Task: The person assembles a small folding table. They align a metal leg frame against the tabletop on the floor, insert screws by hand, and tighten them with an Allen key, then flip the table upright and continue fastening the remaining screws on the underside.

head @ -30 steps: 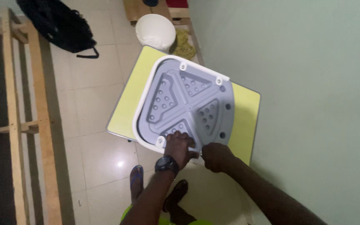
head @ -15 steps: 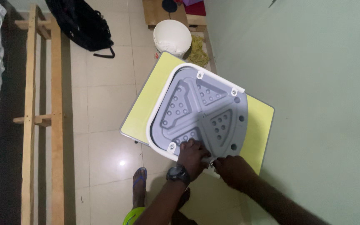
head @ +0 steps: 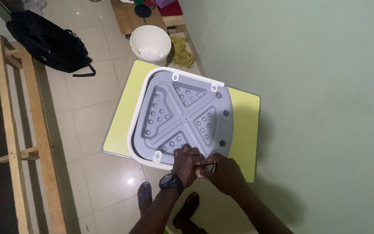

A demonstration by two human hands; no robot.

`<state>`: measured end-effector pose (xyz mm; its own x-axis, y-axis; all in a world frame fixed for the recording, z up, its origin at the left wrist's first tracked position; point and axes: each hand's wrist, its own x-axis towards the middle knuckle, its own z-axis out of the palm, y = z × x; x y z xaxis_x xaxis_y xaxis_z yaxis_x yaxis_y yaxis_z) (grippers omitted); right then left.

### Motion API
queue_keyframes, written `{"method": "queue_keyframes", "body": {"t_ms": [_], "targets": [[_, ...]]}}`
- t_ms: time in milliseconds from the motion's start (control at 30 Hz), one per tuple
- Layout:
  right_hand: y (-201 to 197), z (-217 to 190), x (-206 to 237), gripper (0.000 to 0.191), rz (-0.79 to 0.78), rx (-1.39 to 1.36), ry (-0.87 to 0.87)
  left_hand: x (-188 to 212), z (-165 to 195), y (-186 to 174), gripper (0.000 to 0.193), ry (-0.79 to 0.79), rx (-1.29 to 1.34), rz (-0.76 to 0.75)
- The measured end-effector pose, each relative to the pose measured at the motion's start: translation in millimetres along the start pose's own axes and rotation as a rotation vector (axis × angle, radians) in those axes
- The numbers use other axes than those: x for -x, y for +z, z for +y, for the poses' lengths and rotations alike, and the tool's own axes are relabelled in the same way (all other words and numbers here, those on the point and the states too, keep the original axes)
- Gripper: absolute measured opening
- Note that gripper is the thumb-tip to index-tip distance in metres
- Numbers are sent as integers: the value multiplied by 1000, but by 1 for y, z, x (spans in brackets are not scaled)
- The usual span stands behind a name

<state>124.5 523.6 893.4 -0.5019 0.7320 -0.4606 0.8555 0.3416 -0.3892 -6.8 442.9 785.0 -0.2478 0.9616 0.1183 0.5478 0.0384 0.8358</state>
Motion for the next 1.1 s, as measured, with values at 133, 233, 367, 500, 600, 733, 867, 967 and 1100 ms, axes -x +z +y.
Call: {"method": "queue_keyframes", "body": {"t_ms": [133,233,367,500,600,733,867,967,1100], "targets": [[-3,5,1,20,-12,-490,266,-1,2,1,5,10,4,14],[0,14,1,21,-58,-490,197,-1,3,1,7,-12,-1,-7],[8,21,0,18,34,-574,152,-1,6,0,8,-25,-12,0],[12,28,0,17,-29,-688,232,-1,7,-1,7,-27,2,21],[13,33,-2,17,-8,-504,220,-2,7,-1,9,-60,6,2],[11,34,-5,18,274,-176,-413,-3,8,-1,13,-58,3,22],[-2,26,-4,21,143,98,-288,-4,9,0,14,-71,-17,8],[-10,16,2,41,73,1,51,-5,10,1,16,-57,-38,34],[-10,8,12,50,72,-177,202,-5,14,1,17,-73,-38,8]]}}
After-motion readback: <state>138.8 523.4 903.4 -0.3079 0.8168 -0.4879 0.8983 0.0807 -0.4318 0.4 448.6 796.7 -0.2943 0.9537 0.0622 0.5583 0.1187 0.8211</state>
